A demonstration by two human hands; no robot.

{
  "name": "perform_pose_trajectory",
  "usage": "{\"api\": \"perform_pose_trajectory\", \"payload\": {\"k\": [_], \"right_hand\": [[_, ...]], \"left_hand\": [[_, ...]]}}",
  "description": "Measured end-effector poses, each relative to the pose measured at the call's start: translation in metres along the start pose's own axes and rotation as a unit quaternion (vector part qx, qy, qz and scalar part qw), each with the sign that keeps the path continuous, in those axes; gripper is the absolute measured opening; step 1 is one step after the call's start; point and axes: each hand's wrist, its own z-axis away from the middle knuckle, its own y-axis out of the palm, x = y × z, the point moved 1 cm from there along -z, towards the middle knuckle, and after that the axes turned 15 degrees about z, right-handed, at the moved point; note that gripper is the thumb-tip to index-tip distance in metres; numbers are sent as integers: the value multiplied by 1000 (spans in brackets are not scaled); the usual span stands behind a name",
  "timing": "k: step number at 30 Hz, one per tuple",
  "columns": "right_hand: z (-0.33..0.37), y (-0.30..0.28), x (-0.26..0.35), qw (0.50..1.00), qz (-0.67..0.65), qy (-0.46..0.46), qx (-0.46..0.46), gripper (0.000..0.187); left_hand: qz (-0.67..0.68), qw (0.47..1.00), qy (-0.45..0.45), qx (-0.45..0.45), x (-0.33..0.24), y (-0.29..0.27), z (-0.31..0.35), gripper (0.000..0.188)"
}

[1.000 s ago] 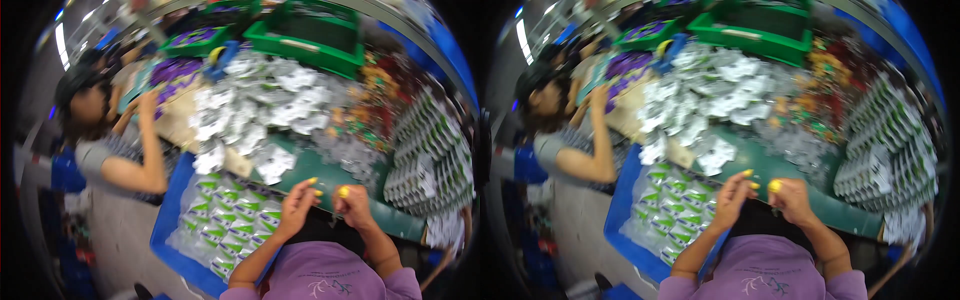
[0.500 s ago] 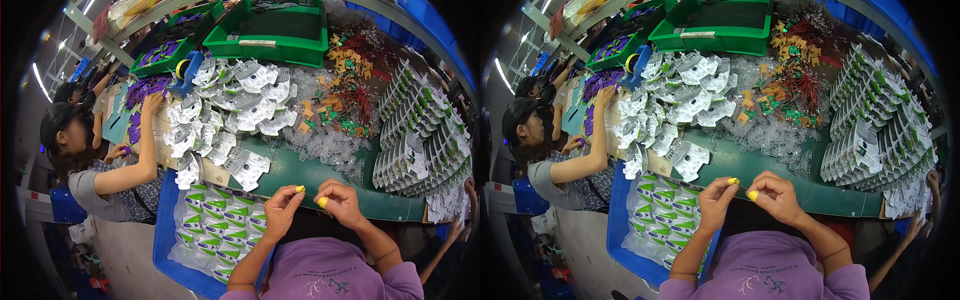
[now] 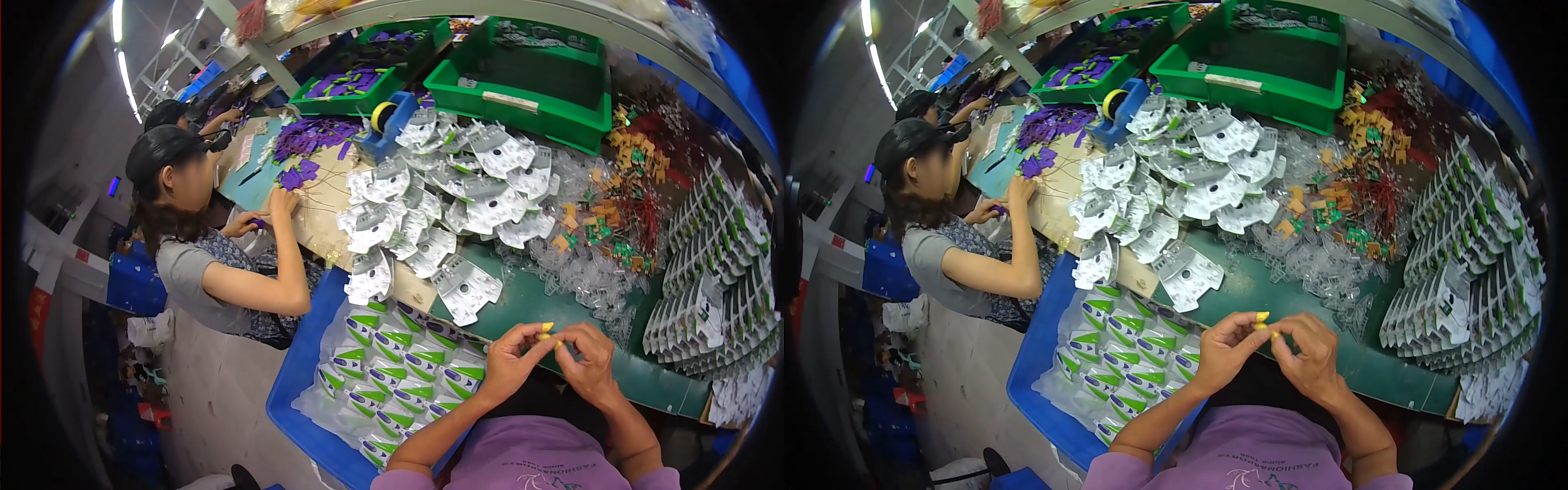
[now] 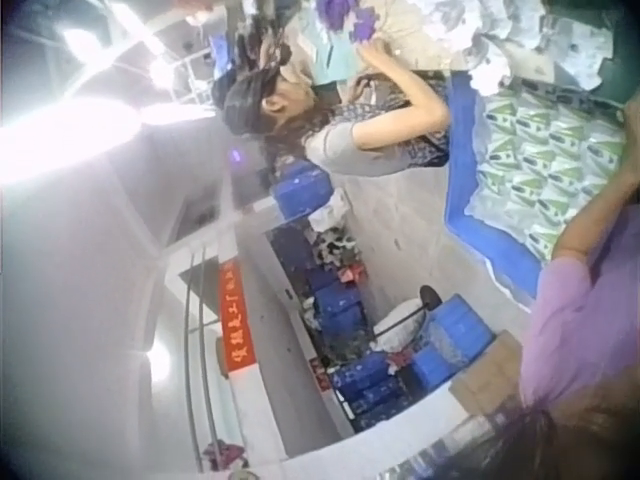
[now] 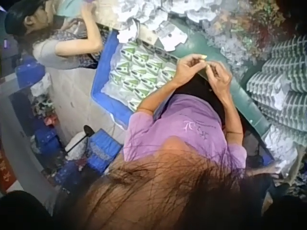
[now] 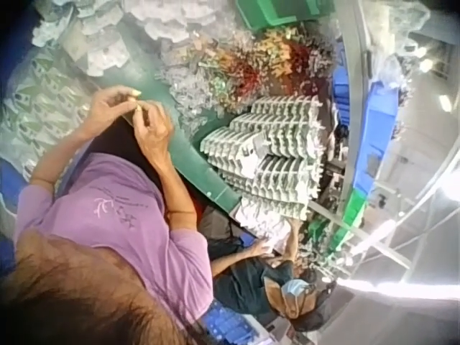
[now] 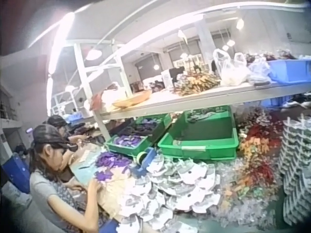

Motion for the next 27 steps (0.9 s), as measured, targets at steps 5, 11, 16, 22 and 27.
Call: {"api": "perform_pose_trajectory", "payload": {"k": [5,11,16,22,27], "right_hand": [[-9,6,-8,985,-143,25,98,13],[-26,10,-21,901,-337,188,197,7],[-33,13,-30,906,-324,226,150,6],[-19,2,-37,868,-360,288,186,4],[-8,4,-47,863,-327,341,177,5]], "left_hand": [[-146,988,-9,42,-22,-14,-4,22],[221,906,-353,77,-33,-18,-38,35],[-150,977,-12,150,-83,-42,-151,33],[-550,794,210,-150,-165,-104,-343,42],[-636,749,8,-186,-153,-96,-412,55]]}}
